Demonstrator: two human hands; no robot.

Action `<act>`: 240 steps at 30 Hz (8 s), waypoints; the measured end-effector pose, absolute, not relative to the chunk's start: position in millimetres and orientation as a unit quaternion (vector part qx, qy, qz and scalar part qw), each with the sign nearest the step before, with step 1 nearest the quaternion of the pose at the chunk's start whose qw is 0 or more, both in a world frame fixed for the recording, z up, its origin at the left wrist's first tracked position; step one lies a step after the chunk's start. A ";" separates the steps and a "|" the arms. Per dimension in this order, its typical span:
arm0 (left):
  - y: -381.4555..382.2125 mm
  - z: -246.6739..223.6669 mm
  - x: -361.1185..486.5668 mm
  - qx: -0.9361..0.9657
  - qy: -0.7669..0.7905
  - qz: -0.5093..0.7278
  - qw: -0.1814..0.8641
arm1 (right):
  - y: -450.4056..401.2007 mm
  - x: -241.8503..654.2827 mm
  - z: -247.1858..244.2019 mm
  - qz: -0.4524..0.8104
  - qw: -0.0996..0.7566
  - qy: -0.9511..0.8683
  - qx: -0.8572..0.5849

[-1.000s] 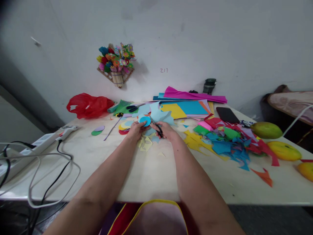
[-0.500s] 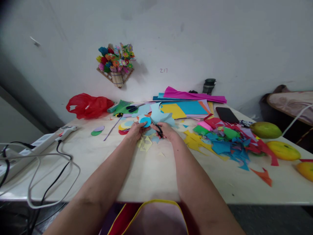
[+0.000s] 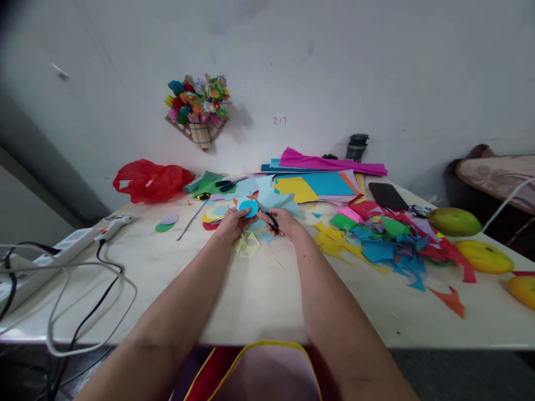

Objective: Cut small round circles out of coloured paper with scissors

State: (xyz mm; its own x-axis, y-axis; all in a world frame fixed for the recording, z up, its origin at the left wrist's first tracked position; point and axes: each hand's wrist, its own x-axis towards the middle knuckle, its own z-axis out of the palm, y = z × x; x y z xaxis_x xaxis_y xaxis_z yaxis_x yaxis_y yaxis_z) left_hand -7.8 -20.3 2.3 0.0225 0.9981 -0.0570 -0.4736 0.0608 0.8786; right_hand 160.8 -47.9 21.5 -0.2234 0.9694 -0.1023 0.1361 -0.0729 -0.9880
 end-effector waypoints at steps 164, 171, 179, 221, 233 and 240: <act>-12.0 -5.2 -11.2 0.391 0.336 0.602 0.610 | -45.0 169.4 14.0 0.554 0.382 -0.593 -0.443; -10.5 -7.3 -9.4 0.388 0.338 0.600 0.613 | -46.9 167.6 16.5 0.554 0.384 -0.592 -0.442; -8.7 -9.9 -9.5 0.390 0.330 0.597 0.619 | -48.4 165.3 17.1 0.558 0.396 -0.574 -0.451; -0.7 -16.4 -13.8 0.381 0.304 0.603 0.632 | -43.0 163.3 14.7 0.538 0.382 -0.575 -0.484; 1.0 -19.1 -13.3 0.371 0.291 0.615 0.632 | -44.2 162.7 15.4 0.525 0.383 -0.577 -0.494; 2.7 -20.3 -15.2 0.378 0.289 0.611 0.633 | -41.4 163.1 12.0 0.515 0.380 -0.583 -0.501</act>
